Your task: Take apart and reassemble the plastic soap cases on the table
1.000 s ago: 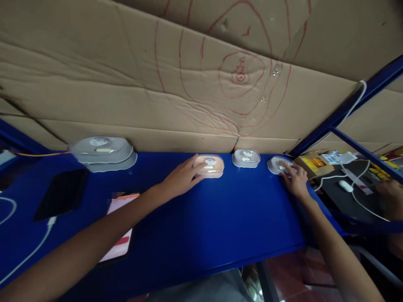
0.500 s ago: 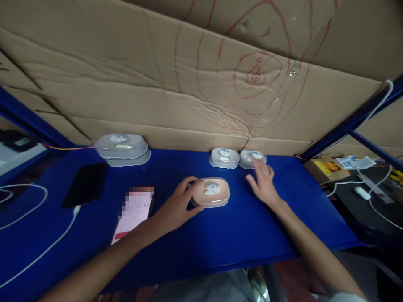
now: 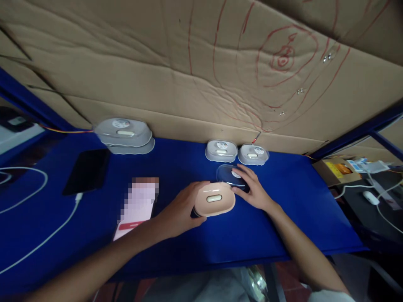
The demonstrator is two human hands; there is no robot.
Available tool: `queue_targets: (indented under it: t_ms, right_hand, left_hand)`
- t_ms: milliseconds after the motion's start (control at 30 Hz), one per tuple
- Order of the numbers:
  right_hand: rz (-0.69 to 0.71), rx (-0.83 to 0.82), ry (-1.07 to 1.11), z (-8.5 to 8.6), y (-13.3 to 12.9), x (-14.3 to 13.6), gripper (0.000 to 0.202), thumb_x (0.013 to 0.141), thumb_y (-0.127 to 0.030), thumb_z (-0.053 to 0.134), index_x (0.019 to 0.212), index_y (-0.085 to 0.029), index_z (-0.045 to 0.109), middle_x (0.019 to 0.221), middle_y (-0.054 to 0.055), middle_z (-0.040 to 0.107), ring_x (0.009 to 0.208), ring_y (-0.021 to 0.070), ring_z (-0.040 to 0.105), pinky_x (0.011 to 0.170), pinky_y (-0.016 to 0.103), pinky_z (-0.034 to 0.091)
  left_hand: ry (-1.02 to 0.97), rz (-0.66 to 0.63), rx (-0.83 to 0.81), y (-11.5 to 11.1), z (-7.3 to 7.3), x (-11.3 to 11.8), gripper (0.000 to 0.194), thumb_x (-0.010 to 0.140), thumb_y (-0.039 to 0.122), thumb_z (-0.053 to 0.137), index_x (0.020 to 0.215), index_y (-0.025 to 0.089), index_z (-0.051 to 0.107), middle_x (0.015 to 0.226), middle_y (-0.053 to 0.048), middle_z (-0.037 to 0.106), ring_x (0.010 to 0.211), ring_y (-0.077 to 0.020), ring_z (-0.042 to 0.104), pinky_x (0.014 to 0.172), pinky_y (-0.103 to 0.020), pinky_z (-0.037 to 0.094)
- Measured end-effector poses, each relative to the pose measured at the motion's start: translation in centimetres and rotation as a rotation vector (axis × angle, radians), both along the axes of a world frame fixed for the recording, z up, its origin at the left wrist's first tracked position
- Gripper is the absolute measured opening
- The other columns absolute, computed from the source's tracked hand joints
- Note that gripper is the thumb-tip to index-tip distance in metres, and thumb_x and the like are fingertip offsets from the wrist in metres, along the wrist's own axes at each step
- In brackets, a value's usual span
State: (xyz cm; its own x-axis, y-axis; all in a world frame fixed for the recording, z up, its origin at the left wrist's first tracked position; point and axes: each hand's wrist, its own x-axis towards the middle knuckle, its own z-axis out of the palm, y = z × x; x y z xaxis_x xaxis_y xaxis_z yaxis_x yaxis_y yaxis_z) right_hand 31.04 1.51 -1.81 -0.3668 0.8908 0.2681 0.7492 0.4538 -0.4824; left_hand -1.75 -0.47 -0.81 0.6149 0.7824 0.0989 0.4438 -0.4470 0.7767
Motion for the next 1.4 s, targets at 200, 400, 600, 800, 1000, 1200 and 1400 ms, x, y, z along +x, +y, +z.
queue_targets:
  t_ms: [200,400,600,800,1000,1200,1400]
  right_hand:
    - [-0.018,0.051,-0.123,0.6,-0.5,-0.6,0.061,0.109,-0.057,0.045,0.165,-0.034,0.039,0.175,0.012,0.033,0.165,0.0366,0.023,0.126,0.070,0.019]
    - [0.331,0.090,-0.148,1.7,-2.9,-4.0,0.051,0.104,-0.058,0.059,0.147,-0.030,0.061,0.153,0.009,0.064,0.150,0.0303,0.052,0.129,0.056,0.020]
    - [0.290,0.129,0.073,1.3,-2.6,-4.5,0.041,0.105,-0.049,0.062,0.139,-0.026,0.067,0.138,0.011,0.074,0.134,0.0282,0.066,0.115,0.049,0.043]
    - [-0.216,0.109,0.404,1.8,-1.7,-1.6,0.040,0.102,-0.057,0.059,0.103,-0.023,0.080,0.099,0.007,0.081,0.096,0.0300,0.074,0.095,0.048,0.055]
    - [-0.287,-0.042,0.542,1.8,-1.7,-2.0,0.053,0.111,-0.055,0.039,0.104,-0.021,0.078,0.089,0.005,0.078,0.083,0.0241,0.072,0.078,0.037,0.059]
    - [-0.010,-0.048,0.369,2.9,-3.3,-3.7,0.037,0.110,-0.047,0.049,0.104,-0.024,0.078,0.111,0.006,0.078,0.100,0.0258,0.073,0.090,0.040,0.059]
    - [0.215,0.192,-0.096,3.6,-3.0,-2.4,0.052,0.109,-0.034,0.055,0.160,-0.029,0.047,0.153,0.012,0.064,0.145,0.0330,0.056,0.119,0.057,0.041]
  left_hand:
    - [-0.043,-0.028,-0.109,0.0,1.0,-0.2,0.088,0.084,0.023,0.078,0.158,0.026,0.031,0.161,-0.016,0.045,0.150,-0.0364,0.046,0.126,-0.055,0.036]
    - [-0.288,0.079,-0.241,0.3,0.9,0.2,0.093,0.088,0.047,0.081,0.160,0.027,0.026,0.164,-0.017,0.039,0.149,-0.0357,0.048,0.125,-0.053,0.040]
    - [-0.114,0.012,-0.062,-0.2,-1.4,0.3,0.134,0.073,0.037,0.097,0.171,0.033,0.005,0.180,-0.017,0.008,0.165,-0.0435,0.013,0.132,-0.061,0.024]
    - [-0.070,0.052,-0.225,-0.3,-0.2,-0.2,0.120,0.083,0.035,0.087,0.172,0.036,0.007,0.159,-0.016,0.049,0.147,-0.0396,0.049,0.124,-0.060,0.036]
    - [-0.441,0.164,-0.809,0.7,1.5,0.2,0.095,0.086,0.056,0.080,0.161,0.034,0.026,0.130,-0.011,0.056,0.110,-0.0294,0.071,0.091,-0.050,0.059]
    - [-0.333,0.165,-0.672,0.2,1.6,0.2,0.121,0.067,0.045,0.096,0.163,0.032,0.021,0.156,-0.019,0.039,0.130,-0.0381,0.062,0.103,-0.058,0.055]
    - [-0.299,0.117,-0.559,0.8,1.5,-0.1,0.117,0.067,0.042,0.097,0.162,0.021,0.033,0.167,-0.020,0.040,0.154,-0.0427,0.040,0.128,-0.063,0.025]
